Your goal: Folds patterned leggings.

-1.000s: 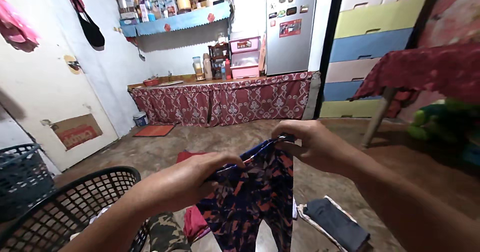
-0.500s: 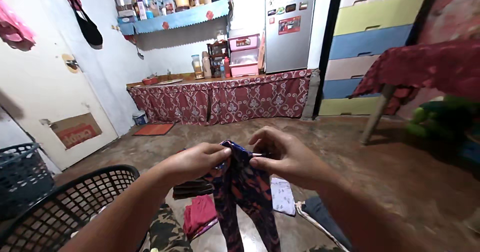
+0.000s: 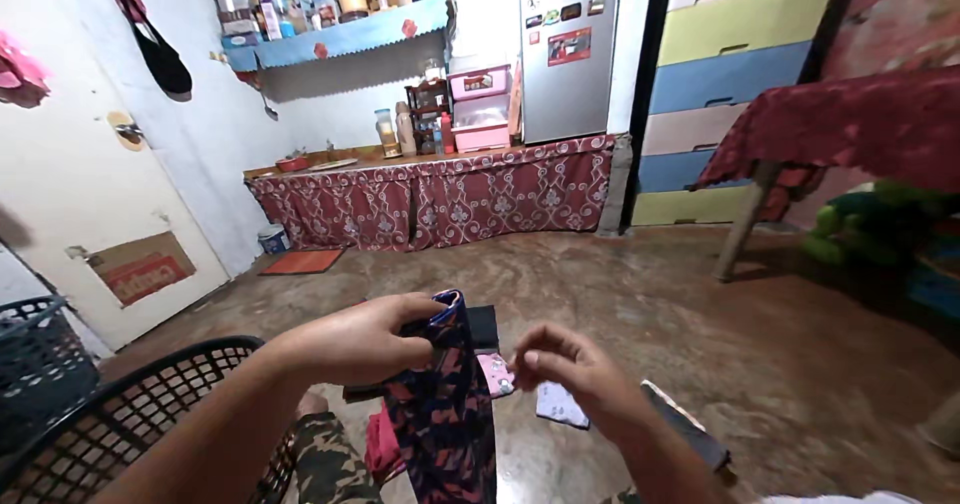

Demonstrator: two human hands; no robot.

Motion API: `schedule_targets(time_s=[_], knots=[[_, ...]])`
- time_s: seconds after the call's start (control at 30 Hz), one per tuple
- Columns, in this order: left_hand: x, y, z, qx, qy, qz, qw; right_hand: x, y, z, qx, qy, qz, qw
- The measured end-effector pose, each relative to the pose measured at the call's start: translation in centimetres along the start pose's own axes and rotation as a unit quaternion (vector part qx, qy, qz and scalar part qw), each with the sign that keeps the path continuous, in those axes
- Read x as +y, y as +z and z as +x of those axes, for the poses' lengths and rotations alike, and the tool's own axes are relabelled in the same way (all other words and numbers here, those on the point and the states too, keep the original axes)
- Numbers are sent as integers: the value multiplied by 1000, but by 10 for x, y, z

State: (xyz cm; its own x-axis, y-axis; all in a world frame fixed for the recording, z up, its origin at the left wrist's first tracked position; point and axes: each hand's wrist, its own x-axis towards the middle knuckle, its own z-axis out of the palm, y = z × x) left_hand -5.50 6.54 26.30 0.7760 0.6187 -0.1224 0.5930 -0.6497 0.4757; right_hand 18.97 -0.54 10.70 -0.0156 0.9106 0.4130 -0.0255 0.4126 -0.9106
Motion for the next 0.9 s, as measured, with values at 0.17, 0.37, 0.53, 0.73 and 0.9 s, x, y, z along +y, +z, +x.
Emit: schedule_targets(time_s=[0.17,0.37,0.53,0.73,0.9], knots=[[2,-4,-6,15,8,4,1000,93,12,-30,-29,178,-64,982],[-2,1,-4,-10,63,36,997,124,36,-49,-4,149,-8,989],[-8,7,1,-29,64,61,996,125,43,-45,13,104,-23,994],[-13,12,8,-32,124,77,989,121,50,-54,-64,148,387,908],[-22,5,6,-33,165,138,976,102,35,-46,63,155,485,858]])
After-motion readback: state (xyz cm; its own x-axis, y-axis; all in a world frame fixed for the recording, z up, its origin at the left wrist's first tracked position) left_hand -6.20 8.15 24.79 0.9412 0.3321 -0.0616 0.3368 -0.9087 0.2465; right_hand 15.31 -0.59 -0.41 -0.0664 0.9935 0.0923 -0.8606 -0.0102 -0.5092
